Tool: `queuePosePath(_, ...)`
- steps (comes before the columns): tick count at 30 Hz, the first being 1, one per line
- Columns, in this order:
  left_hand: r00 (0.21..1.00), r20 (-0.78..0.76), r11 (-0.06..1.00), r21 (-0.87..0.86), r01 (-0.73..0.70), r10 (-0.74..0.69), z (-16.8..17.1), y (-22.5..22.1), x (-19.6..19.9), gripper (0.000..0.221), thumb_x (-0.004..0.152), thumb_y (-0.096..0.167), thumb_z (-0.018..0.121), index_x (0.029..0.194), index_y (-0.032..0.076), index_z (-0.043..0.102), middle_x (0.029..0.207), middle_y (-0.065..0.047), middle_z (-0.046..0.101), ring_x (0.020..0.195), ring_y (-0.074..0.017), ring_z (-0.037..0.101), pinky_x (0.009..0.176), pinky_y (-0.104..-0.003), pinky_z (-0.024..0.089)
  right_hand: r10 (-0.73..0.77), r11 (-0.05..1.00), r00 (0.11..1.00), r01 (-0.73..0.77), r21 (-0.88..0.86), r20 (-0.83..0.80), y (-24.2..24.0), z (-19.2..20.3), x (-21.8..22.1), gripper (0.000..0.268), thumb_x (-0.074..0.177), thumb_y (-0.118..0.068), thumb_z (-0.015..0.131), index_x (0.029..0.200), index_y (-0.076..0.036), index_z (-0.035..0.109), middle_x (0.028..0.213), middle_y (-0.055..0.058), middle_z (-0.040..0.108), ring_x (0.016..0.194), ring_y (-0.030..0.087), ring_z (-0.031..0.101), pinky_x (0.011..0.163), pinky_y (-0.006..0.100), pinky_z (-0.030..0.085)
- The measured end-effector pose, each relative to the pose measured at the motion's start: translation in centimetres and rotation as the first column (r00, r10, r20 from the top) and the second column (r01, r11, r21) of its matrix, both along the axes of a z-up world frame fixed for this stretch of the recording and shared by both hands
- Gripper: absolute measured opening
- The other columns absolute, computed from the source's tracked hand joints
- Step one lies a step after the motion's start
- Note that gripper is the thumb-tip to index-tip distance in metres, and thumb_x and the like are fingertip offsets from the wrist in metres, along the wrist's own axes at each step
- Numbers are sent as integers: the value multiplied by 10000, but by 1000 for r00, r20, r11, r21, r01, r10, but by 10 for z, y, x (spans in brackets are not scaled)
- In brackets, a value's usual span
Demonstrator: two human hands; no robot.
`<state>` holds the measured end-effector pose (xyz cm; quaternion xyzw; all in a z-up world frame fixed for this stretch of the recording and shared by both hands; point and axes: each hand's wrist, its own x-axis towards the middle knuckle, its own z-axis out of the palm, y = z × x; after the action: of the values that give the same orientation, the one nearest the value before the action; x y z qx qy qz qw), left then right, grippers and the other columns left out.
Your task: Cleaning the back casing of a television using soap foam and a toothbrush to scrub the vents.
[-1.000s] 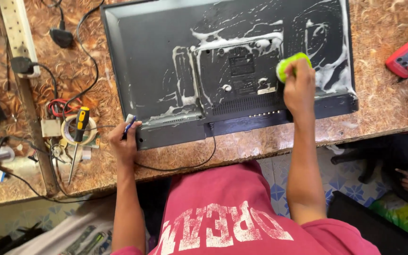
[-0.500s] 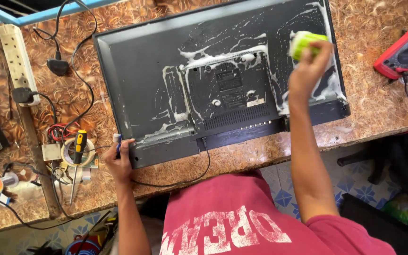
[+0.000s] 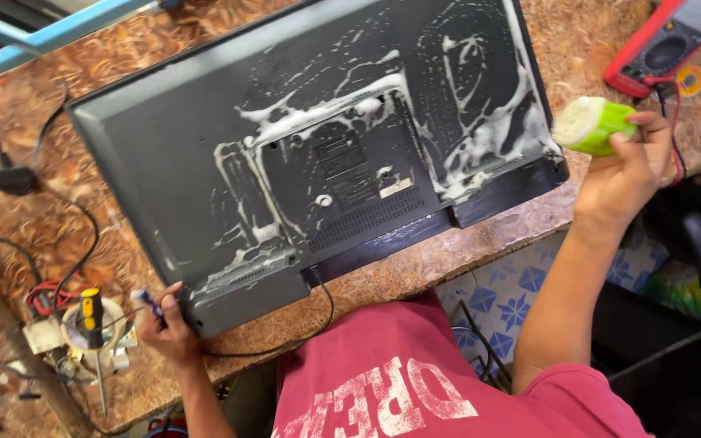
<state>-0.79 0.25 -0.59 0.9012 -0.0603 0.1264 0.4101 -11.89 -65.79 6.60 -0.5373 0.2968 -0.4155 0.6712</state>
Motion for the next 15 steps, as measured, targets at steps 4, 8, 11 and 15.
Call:
queuePosePath(4,998,-46,998,-48,-38,35,-10,3,-1,415,1147,354,518,1079,35,774,697,7,539,621,-134,403,662,-325,287,35,976,980,-75,-203,-194,21,11,6,317,816,32,554,1095,-117,524,1101,66,517,1052,168,554,954,291,488)
queuePosePath(8,988,-129,987,-123,-99,83,6,-12,1,418,1131,339,528,1074,-17,740,779,-58,516,721,-169,463,705,-323,328,246,816,765,-495,-300,-595,54,60,26,503,998,47,556,1431,-82,334,1427,238,479,1239,329,577,1044,476,489)
queuePosePath(11,980,-167,981,-141,-135,111,6,-12,1,432,1127,372,528,1072,-3,735,602,46,344,594,-88,309,645,-291,227,256,682,532,-691,-239,-807,56,61,32,670,972,48,629,1550,-100,325,1506,257,516,1218,366,638,918,515,552)
queuePosePath(15,976,-183,976,-158,-148,118,5,-13,2,431,1125,387,538,1080,4,729,586,63,330,574,-68,285,635,-275,206,183,335,488,-847,-413,-853,45,29,25,297,1005,15,662,1296,-34,622,1160,124,685,1339,423,471,1190,502,347)
